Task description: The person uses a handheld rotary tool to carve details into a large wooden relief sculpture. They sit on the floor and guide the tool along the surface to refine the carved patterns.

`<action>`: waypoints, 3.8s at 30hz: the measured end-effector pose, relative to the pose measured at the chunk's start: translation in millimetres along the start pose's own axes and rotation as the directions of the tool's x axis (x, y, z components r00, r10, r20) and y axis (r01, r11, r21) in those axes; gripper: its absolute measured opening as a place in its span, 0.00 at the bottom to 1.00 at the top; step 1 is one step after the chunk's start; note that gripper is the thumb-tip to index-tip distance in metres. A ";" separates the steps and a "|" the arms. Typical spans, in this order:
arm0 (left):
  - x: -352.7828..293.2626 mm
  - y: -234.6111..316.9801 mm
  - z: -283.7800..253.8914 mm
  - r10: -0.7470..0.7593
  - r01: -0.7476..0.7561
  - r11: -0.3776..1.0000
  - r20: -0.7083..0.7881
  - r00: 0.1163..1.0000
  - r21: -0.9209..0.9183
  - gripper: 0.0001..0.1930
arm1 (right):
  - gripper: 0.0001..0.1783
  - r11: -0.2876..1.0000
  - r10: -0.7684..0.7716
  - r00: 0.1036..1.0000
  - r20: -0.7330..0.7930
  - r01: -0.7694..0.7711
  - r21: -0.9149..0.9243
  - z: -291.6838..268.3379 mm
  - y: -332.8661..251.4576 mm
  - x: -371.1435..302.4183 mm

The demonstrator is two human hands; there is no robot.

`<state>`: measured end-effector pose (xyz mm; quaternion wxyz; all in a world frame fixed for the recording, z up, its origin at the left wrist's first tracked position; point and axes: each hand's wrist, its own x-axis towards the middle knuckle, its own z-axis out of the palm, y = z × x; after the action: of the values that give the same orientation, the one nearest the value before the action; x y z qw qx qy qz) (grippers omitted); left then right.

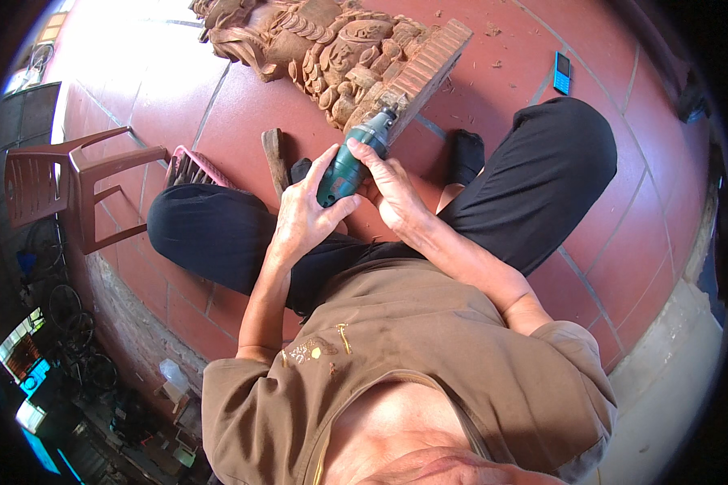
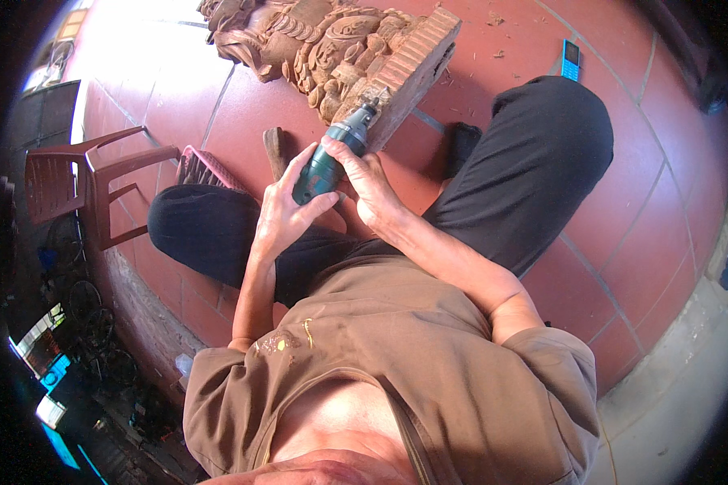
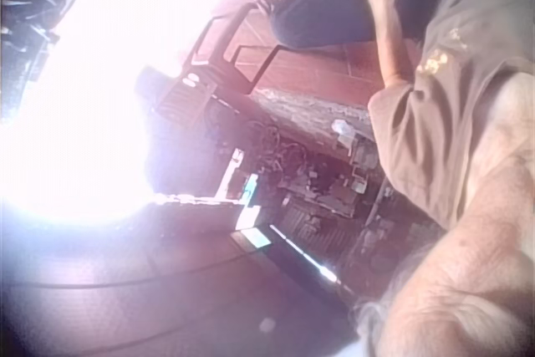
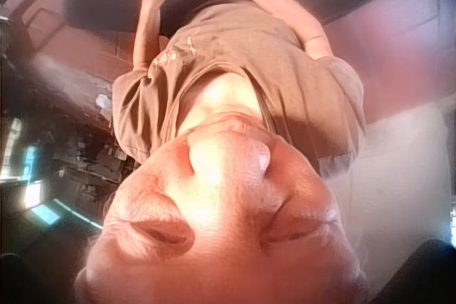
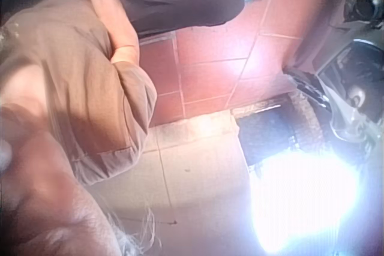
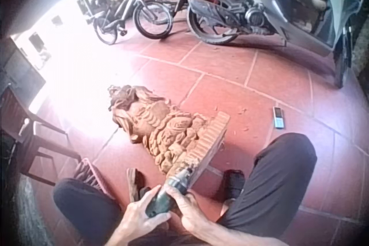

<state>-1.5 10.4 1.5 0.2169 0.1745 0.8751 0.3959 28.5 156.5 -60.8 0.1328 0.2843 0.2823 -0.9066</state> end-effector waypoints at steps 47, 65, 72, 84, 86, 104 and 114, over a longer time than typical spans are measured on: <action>3.2 -7.0 -5.8 0.006 -0.006 1.000 -0.008 1.000 -0.029 0.40 | 0.23 0.999 0.026 1.000 0.002 -0.026 0.033 9.1 3.0 4.7; 3.1 -10.5 -3.3 0.056 -0.057 0.997 -0.015 0.998 -0.055 0.38 | 0.22 1.000 0.001 0.998 -0.057 0.000 0.021 12.4 1.5 -5.5; 3.2 -5.8 -5.1 -0.027 0.027 0.997 0.002 1.000 -0.067 0.39 | 0.24 0.999 -0.005 0.999 -0.042 0.007 0.039 10.2 6.7 5.4; 2.7 -5.6 -4.2 -0.027 0.025 0.997 -0.025 0.999 -0.078 0.39 | 0.25 0.999 -0.012 0.999 -0.029 0.013 0.041 12.5 5.5 5.3; 3.1 -4.6 -5.2 -0.030 0.029 0.995 -0.004 1.000 -0.091 0.39 | 0.25 0.998 -0.009 0.999 -0.049 0.012 0.057 14.3 4.0 2.2; 4.3 -4.9 -4.7 -0.032 0.032 0.996 0.002 0.999 -0.079 0.39 | 0.25 0.998 -0.031 0.998 -0.060 0.034 0.058 12.8 5.6 3.4; 2.6 -6.8 -5.2 -0.060 0.059 0.996 -0.019 0.998 -0.072 0.39 | 0.24 0.999 -0.009 1.000 -0.028 0.010 0.053 13.1 6.5 7.5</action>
<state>-7.3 4.3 -1.2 0.2256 0.1363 0.8675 0.4219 19.4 143.0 -59.1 0.1171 0.2988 0.2613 -0.9103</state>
